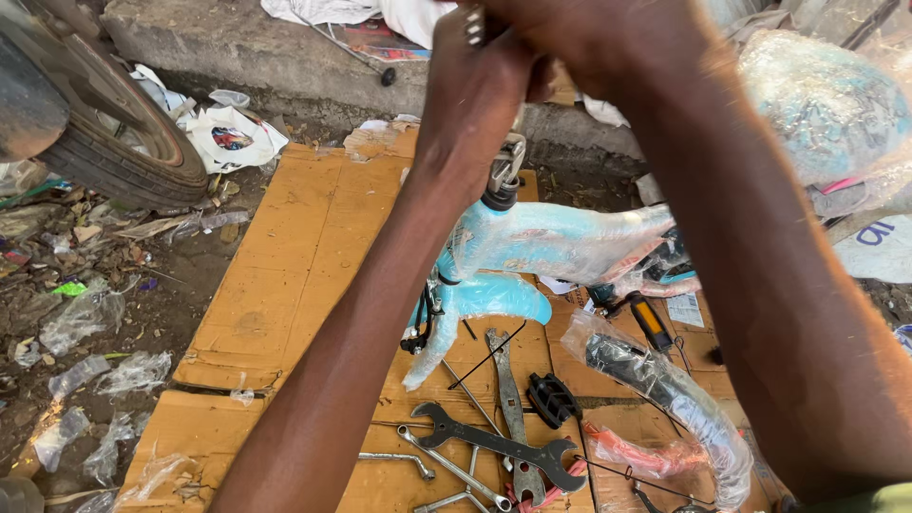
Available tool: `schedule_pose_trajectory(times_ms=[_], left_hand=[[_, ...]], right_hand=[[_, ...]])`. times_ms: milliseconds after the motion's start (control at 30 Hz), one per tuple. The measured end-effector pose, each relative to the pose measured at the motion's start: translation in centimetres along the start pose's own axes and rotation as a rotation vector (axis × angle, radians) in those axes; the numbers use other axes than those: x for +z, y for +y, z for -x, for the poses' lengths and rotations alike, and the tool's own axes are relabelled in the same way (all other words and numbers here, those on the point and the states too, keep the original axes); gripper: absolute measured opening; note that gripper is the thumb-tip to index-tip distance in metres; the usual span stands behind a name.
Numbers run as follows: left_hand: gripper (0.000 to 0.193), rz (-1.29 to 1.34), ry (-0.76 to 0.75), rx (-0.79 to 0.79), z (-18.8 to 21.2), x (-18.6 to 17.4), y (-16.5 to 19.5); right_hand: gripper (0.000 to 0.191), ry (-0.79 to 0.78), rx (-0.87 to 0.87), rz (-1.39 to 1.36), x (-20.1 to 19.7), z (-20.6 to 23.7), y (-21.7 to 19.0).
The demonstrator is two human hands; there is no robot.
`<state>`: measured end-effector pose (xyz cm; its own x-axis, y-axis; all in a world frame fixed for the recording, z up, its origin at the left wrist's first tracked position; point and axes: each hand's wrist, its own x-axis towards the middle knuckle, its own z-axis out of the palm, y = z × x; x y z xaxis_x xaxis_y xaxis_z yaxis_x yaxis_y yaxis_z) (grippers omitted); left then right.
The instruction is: The person attaches a metal bracket to the head tube of a light blue bicycle frame using a zip tie. They then use a wrench to tighten a bolt on the bracket and a large adjustable wrench to tighten the headset nut on the frame.
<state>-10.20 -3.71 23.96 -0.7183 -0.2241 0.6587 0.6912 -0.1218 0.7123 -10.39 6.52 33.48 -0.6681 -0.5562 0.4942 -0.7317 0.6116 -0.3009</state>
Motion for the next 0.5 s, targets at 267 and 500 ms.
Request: schedule_pose_trajectory(times_ms=[267, 500], left_hand=[[0.02, 0.143, 0.12, -0.007, 0.9, -2.4, -1.7], [0.02, 0.145, 0.219, 0.068, 1.9, -3.4, -3.3]], right_hand=[[0.057, 0.029, -0.33, -0.091, 3.2, -1.3, -5.1], [0.044, 0.238, -0.369, -0.041, 6.8, -1.4, -5.0]])
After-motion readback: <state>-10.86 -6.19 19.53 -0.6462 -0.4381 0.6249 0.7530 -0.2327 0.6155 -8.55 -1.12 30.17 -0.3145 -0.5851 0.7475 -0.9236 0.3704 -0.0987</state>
